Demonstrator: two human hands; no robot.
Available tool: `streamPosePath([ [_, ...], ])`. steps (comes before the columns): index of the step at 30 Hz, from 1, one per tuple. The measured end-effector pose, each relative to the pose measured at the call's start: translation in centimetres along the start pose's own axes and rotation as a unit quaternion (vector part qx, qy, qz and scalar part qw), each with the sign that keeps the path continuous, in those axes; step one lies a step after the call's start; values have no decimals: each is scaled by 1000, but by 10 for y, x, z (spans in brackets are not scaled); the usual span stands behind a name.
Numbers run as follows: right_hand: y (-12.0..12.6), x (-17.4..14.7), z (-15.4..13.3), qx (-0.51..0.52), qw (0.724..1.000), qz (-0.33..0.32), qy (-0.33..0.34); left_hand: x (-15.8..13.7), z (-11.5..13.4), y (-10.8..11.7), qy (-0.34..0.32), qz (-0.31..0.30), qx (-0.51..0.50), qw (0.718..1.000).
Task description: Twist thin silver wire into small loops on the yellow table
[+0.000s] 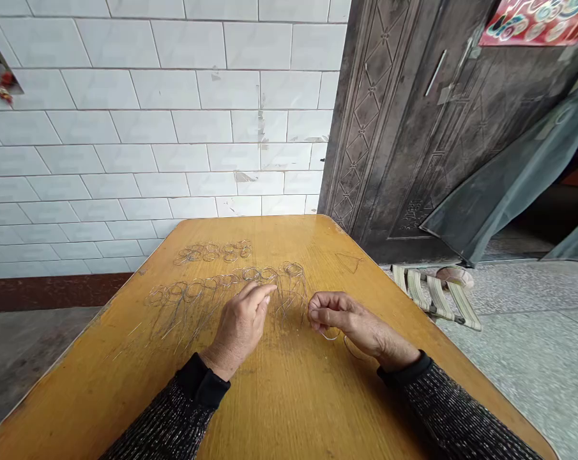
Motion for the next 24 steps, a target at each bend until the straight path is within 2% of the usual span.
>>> streamPosePath([
  [2,5,0,1,3,1000,-16,0,0,-1,4,-60,-35,79,994],
  [5,12,0,4,-4,999,-42,5,3,0,15,-106,-94,145,979],
  [8,16,1,5,-5,998,-70,10,10,1,28,-127,-152,110,974],
  [11,16,-1,3,-6,996,-84,3,15,0,36,-103,-209,23,972],
  [14,13,-2,2,-50,993,-107,-16,14,-3,37,-55,-257,-11,965],
  [18,8,-2,2,-127,983,-130,-39,10,1,33,-66,-254,9,965],
  [21,5,-2,2,-138,979,-140,-50,8,9,28,-65,-262,4,963],
  [24,5,-4,0,-126,980,-145,-51,5,14,20,18,-272,-103,957],
])
Point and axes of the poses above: each hand's wrist, its own x-axis towards the middle knuckle, its own y-axis out of the back of the hand, z = x × y, the point moved 2 cm from there along x, towards the middle knuckle, and after that the axes turned 3 degrees about -y, right-handed, at the moved point
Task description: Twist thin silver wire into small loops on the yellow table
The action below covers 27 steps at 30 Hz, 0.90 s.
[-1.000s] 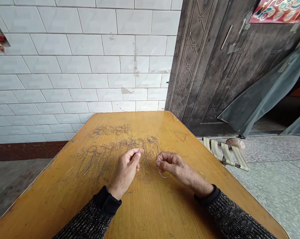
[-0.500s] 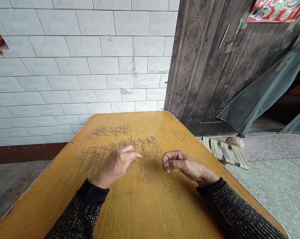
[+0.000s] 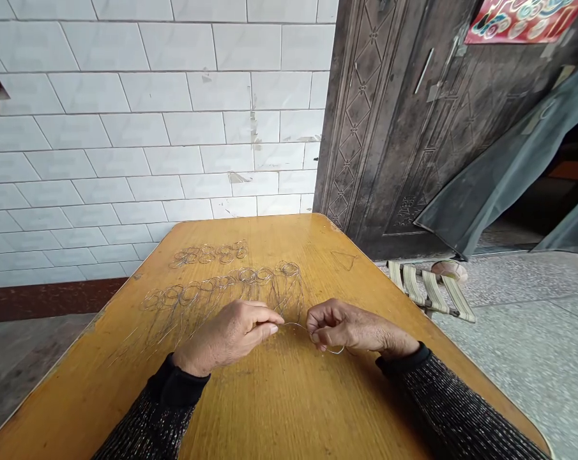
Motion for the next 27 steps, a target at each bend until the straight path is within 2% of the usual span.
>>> streamPosePath([
  [2,2,-1,0,36,999,1,11,1,-2,-8,68,-5,-134,989],
  [4,6,-1,1,118,992,20,40,3,-6,-13,122,18,-247,961],
  [8,16,1,5,303,941,111,99,5,-13,-17,172,143,-382,897],
  [10,14,3,4,305,935,147,101,6,-13,-19,184,184,-425,867],
  [12,5,7,1,255,949,165,90,6,-9,-25,186,193,-451,851],
  [15,-14,13,-4,169,968,166,84,7,0,-36,181,165,-451,858],
  [19,-26,20,-3,132,962,215,109,7,7,-46,189,121,-425,877],
  [21,-26,20,-4,132,958,228,111,7,7,-46,186,114,-382,898],
  [24,-24,14,-9,148,959,216,108,7,4,-39,154,139,-281,937],
  [27,-25,7,-16,166,970,142,102,6,3,-30,155,186,-274,931],
])
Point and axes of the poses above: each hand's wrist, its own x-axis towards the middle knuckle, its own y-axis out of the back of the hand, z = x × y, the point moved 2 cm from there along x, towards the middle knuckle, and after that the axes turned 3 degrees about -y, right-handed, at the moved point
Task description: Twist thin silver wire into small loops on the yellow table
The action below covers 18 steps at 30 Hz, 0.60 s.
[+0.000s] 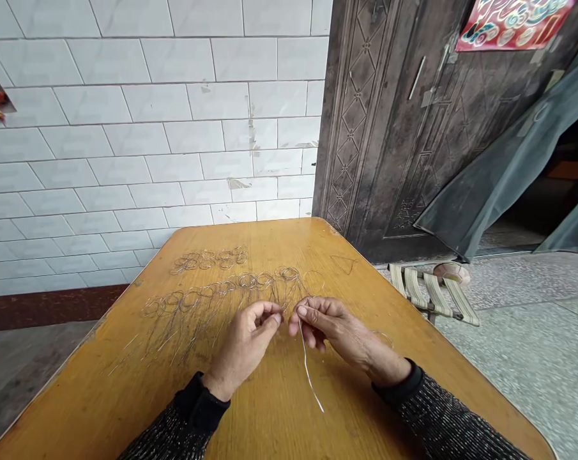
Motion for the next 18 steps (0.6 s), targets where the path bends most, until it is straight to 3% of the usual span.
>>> streamPosePath([
  [2,-4,-3,-1,0,997,-67,-29,0,1,1,24,-8,-59,998],
  [5,-10,-6,3,-5,986,-152,-73,-2,2,-4,51,-82,-180,979],
  [7,-13,-8,7,-10,978,-186,-90,-3,1,-8,65,-115,-255,958],
  [9,-14,-9,9,-19,974,-203,-100,-2,0,-8,71,-108,-297,946],
  [12,-14,-9,10,-38,970,-215,-105,0,-2,-4,65,-76,-302,948],
  [18,-13,-9,12,-83,962,-230,-122,1,1,0,32,-74,-235,969],
])
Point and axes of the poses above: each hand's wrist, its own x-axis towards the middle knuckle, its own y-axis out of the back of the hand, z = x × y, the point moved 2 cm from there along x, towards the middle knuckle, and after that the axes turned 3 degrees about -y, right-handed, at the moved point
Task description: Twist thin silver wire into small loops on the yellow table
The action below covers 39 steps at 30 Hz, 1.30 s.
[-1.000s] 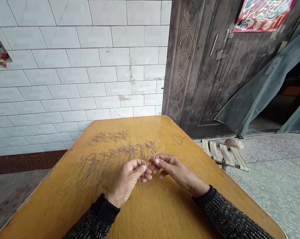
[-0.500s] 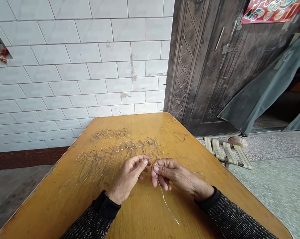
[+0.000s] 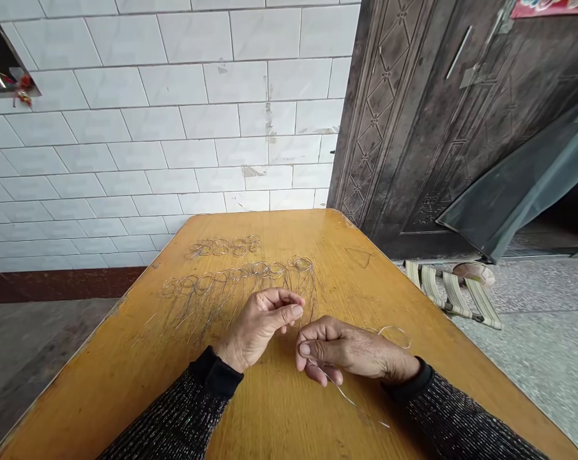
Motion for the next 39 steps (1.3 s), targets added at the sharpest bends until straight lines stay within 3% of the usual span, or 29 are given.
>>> streamPosePath([
  [3,-2,2,0,-40,999,13,10,-1,1,-1,-10,10,49,999],
  [7,-4,3,-5,-111,987,107,48,-1,3,0,-18,63,100,993],
  [15,-6,-1,-10,-297,916,248,100,-2,3,-1,-18,116,105,988],
  [21,-7,1,-5,-307,893,314,101,-2,4,-2,-25,147,76,986],
  [25,-5,4,-4,-274,892,345,99,-2,5,-3,-44,157,68,984],
  [33,-1,6,-3,-164,926,332,72,-2,4,-1,-56,165,55,983],
  [39,-1,6,-2,-161,922,341,86,-2,3,0,-53,177,55,981],
])
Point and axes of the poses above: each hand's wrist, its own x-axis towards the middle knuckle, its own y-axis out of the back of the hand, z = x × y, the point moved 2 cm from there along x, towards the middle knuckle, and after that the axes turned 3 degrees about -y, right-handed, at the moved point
